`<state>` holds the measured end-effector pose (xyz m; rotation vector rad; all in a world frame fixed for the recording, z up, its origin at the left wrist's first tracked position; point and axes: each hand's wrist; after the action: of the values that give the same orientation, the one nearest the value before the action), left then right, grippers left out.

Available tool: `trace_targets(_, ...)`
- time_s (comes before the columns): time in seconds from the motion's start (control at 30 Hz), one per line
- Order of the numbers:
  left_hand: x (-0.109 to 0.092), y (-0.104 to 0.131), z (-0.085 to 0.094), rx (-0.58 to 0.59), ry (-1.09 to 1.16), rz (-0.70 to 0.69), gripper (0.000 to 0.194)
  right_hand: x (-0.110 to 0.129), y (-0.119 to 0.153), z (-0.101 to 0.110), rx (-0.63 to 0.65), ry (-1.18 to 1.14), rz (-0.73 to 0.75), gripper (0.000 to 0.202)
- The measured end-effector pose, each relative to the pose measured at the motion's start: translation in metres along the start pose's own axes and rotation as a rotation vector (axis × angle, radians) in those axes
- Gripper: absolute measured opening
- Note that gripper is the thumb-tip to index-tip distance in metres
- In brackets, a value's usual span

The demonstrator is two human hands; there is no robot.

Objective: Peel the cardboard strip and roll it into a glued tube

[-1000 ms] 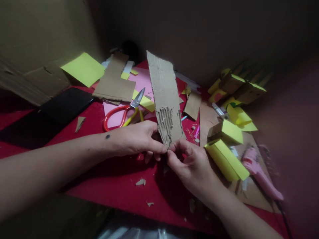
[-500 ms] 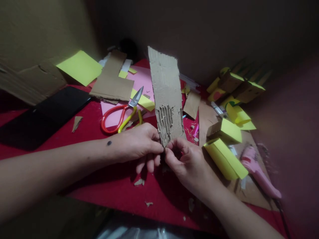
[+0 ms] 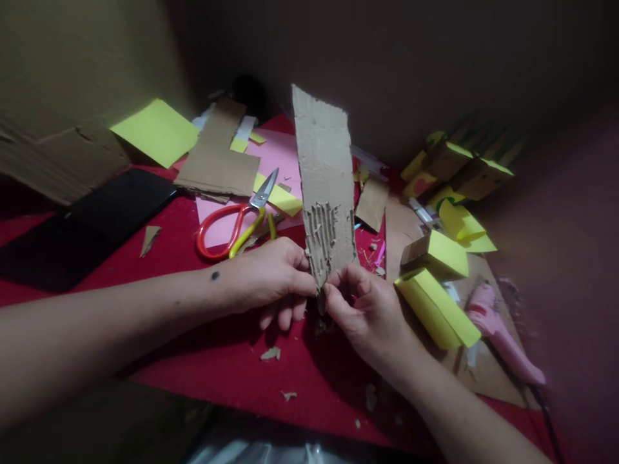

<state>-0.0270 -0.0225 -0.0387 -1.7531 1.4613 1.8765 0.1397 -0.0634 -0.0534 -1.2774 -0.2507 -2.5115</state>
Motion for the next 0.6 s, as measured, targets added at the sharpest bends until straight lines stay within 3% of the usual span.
trace_targets(0.3, 0.0000, 0.0005, 0.0038, 0.047, -0.014, -0.006, 0.025, 0.0007, 0.0006, 0.0049, 0.016, -0.023, -0.005, 0.014)
trace_targets(0.43, 0.0021, 0.0020, 0.0061, 0.047, -0.061, -0.038, 0.023, 0.0001, 0.0038, 0.0034, -0.012, 0.063, 0.121, 0.008)
trace_targets(0.6, 0.0032, 0.0062, 0.0035, -0.042, -0.164, -0.041, 0.022, 0.0017, 0.0055, -0.0030, -0.130, 0.424, 0.381, 0.007)
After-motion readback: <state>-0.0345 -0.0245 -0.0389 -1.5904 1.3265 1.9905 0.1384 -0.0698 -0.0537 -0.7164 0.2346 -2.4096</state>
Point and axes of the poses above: each hand's wrist, its own y-axis away from the middle knuckle, its own z-axis out of the back of the hand, x = y × z, and after that the axes turned 11 degrees about x, right-handed
